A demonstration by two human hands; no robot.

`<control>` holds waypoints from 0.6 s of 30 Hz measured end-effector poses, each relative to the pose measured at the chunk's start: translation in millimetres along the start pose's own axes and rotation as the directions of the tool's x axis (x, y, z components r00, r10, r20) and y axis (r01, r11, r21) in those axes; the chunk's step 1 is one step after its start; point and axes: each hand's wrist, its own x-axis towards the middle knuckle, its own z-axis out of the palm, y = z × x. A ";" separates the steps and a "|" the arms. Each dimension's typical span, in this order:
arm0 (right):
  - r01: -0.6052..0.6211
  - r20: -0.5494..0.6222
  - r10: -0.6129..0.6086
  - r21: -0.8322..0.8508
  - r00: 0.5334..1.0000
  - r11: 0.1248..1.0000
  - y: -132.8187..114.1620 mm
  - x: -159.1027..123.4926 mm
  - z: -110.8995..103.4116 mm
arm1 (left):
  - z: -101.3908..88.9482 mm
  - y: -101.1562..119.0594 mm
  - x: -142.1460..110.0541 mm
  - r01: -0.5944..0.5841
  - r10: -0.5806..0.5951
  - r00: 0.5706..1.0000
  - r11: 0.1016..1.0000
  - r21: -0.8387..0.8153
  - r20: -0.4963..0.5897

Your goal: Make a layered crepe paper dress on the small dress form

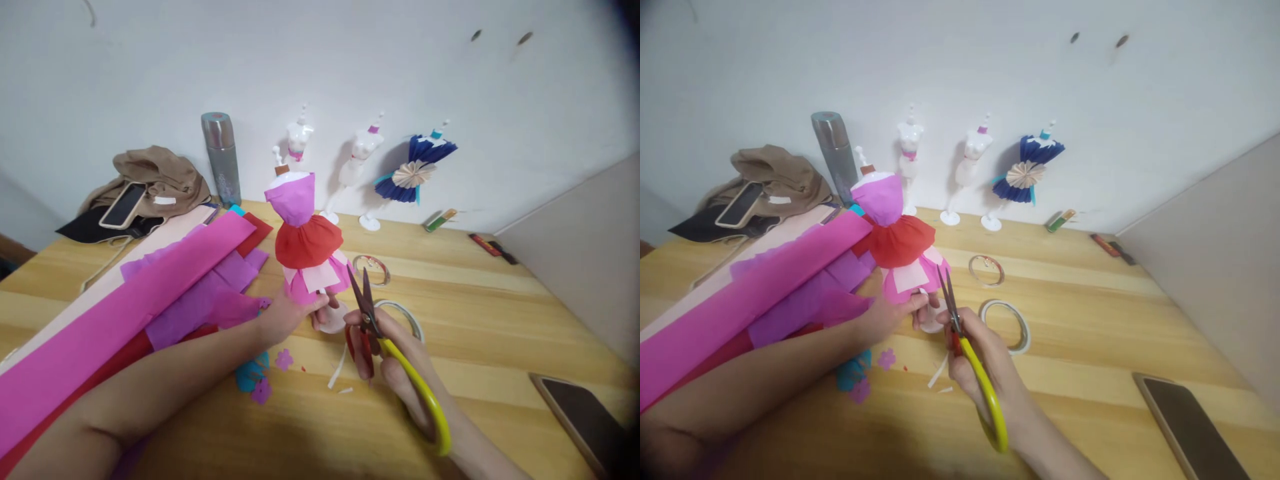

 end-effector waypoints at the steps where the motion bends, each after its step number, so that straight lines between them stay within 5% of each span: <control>1: 0.005 -0.007 -0.005 0.024 1.000 1.000 -2.4 0.8 2.4 | 0.5 0.1 0.1 -0.001 0.001 1.000 1.000 -0.006 -0.001; 18: -0.018 0.065 0.006 0.180 0.998 0.984 -1.7 5.9 2.8 | -2.0 -25.9 13.9 0.026 -0.026 1.000 1.000 -0.002 0.009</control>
